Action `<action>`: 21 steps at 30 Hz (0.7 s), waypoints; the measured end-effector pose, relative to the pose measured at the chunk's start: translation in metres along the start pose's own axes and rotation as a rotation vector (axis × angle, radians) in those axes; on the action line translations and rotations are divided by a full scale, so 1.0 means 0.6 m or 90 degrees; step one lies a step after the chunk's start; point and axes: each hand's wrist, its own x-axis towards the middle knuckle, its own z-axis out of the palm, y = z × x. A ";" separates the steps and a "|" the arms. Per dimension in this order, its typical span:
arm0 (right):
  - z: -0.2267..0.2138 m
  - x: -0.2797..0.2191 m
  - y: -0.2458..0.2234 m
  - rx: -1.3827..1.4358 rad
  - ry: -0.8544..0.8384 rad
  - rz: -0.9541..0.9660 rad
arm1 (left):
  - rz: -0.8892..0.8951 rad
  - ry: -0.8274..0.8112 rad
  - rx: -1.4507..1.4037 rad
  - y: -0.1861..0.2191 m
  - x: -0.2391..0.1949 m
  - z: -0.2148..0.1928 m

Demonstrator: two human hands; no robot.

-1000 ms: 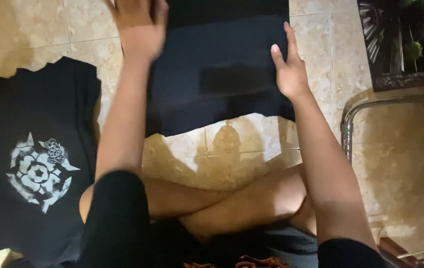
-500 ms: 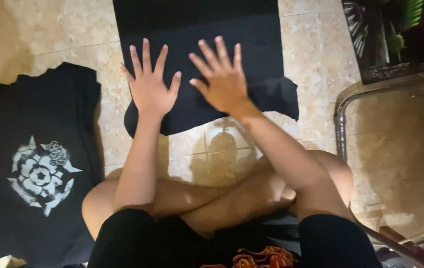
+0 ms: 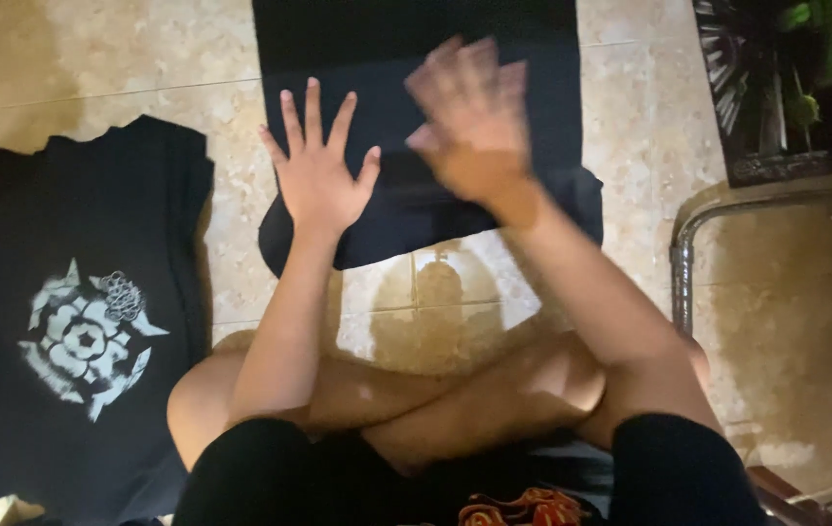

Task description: Manually aligning and heat-pressing designs onto black t-shirts.

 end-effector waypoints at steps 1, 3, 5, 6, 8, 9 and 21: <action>0.018 0.006 0.009 -0.001 0.001 0.005 | 0.005 -0.001 0.000 0.002 -0.001 0.000; 0.055 0.023 0.023 0.063 -0.025 0.081 | 0.004 0.008 -0.008 -0.001 -0.004 -0.003; 0.055 0.040 0.113 0.089 0.035 0.184 | -0.002 0.002 0.013 0.002 0.000 -0.003; 0.056 0.049 0.157 0.111 0.093 0.289 | -0.007 -0.003 0.030 0.003 0.001 -0.003; 0.065 0.077 0.235 0.125 -0.009 0.423 | -0.009 0.005 0.034 -0.002 0.000 0.001; 0.066 0.087 0.278 0.130 -0.112 0.557 | -0.007 0.017 0.032 0.000 0.002 0.005; 0.035 -0.015 0.036 0.026 0.024 0.069 | -0.005 0.005 -0.013 -0.005 0.001 0.003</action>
